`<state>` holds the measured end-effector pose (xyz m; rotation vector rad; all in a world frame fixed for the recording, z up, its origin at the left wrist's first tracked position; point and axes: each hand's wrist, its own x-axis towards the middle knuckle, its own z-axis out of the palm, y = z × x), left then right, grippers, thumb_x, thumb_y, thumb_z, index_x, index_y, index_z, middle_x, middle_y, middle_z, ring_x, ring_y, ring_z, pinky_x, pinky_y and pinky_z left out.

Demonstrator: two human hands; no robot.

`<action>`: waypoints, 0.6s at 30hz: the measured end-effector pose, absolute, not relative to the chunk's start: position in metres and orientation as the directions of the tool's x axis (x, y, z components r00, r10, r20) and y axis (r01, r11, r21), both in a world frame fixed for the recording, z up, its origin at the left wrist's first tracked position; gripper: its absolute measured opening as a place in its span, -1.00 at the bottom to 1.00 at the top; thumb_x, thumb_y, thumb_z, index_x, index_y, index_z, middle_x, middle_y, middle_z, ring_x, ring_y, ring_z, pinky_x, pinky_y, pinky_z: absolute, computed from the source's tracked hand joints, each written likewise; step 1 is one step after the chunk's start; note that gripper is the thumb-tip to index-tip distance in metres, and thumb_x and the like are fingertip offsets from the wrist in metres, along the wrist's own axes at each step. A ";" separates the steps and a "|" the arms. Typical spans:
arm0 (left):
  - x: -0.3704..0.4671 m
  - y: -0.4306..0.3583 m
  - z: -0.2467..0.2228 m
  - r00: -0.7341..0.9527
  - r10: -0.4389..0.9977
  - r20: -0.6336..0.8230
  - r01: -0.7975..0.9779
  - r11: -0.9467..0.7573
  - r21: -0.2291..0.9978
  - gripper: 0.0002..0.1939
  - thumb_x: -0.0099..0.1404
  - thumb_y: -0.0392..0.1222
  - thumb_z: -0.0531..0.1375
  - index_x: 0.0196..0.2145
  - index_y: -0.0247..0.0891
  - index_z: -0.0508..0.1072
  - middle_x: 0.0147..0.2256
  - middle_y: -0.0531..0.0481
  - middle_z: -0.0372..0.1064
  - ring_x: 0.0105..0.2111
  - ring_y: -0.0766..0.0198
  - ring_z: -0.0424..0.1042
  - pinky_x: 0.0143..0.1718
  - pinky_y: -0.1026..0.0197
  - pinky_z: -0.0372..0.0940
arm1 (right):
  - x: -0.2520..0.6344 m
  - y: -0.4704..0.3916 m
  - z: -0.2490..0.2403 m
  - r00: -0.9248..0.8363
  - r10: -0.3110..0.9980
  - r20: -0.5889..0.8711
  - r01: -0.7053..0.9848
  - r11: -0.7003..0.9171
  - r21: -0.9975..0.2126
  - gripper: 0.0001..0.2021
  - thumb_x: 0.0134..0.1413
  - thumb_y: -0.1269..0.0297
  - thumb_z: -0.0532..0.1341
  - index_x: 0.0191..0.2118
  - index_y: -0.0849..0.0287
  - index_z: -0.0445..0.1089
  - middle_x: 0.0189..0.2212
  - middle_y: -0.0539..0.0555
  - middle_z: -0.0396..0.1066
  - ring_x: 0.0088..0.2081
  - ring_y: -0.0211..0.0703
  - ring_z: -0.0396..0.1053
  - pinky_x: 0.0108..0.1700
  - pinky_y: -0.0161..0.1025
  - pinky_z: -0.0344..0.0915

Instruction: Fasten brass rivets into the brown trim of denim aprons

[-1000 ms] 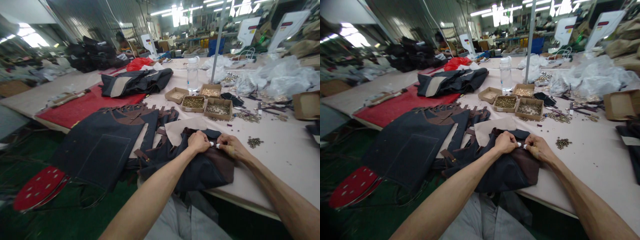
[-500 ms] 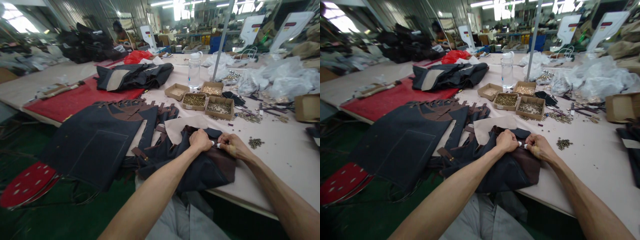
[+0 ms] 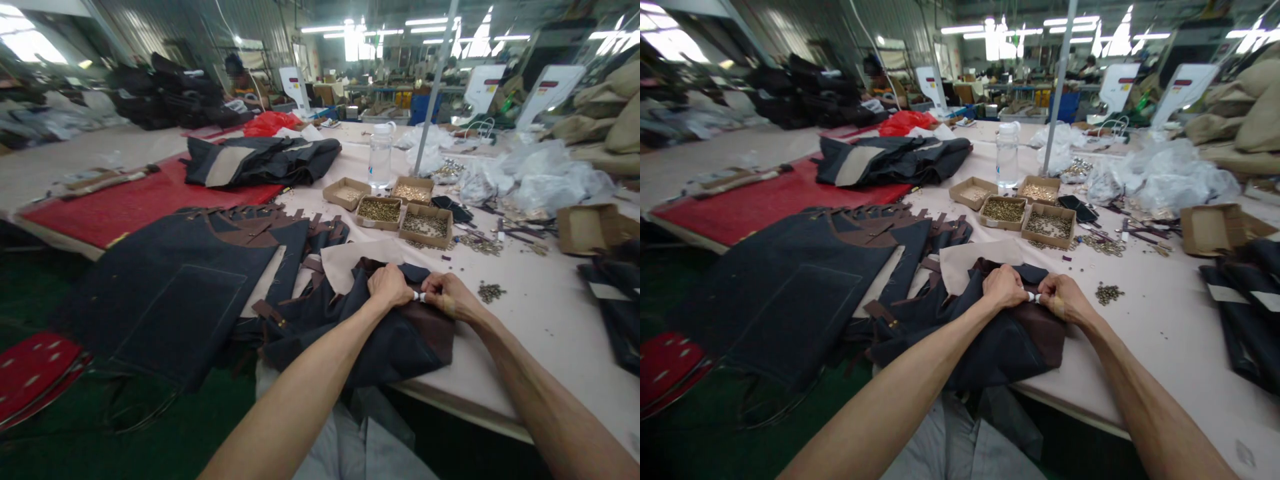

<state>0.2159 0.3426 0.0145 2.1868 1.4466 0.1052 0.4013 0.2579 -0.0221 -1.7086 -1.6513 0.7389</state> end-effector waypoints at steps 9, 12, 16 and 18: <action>0.210 0.347 0.016 0.456 0.867 -0.201 0.808 -0.310 0.501 -0.71 -0.13 -0.02 0.42 -0.39 -0.12 0.62 -0.32 -0.09 0.57 -0.20 0.05 0.57 -0.14 0.14 0.43 | 0.502 0.257 -0.035 0.464 0.848 0.257 0.766 -0.238 -0.597 -0.72 -0.04 0.19 0.26 -0.23 0.19 0.61 -0.41 0.12 0.58 -0.42 -0.07 0.45 -0.35 -0.20 0.33; 0.210 0.348 0.015 0.456 0.867 -0.200 0.807 -0.308 0.505 -0.71 -0.13 -0.02 0.42 -0.38 -0.11 0.62 -0.32 -0.08 0.58 -0.20 0.05 0.57 -0.14 0.15 0.43 | 0.503 0.263 -0.042 0.419 0.871 0.255 0.832 -0.256 -0.492 -0.80 -0.04 0.23 0.25 -0.34 0.12 0.62 -0.43 0.11 0.58 -0.40 -0.04 0.47 -0.33 -0.19 0.31; 0.208 0.347 0.016 0.474 0.859 -0.195 0.792 -0.320 0.520 -0.74 -0.13 -0.07 0.42 -0.40 -0.12 0.62 -0.33 -0.08 0.57 -0.20 0.04 0.57 -0.12 0.13 0.44 | 0.495 0.267 -0.039 0.408 0.866 0.290 0.867 -0.269 -0.419 -0.85 -0.10 0.31 0.25 -0.42 0.12 0.59 -0.42 0.15 0.56 -0.36 -0.04 0.44 -0.33 -0.21 0.23; 0.206 0.346 0.016 0.484 0.849 -0.210 0.785 -0.316 0.533 -0.75 -0.13 -0.14 0.40 -0.38 -0.12 0.63 -0.32 -0.07 0.57 -0.19 0.06 0.57 -0.12 0.15 0.44 | 0.487 0.265 -0.033 0.382 0.872 0.307 0.884 -0.248 -0.397 -0.88 -0.09 0.30 0.24 -0.42 0.14 0.55 -0.40 0.16 0.53 -0.36 -0.06 0.40 -0.34 -0.21 0.20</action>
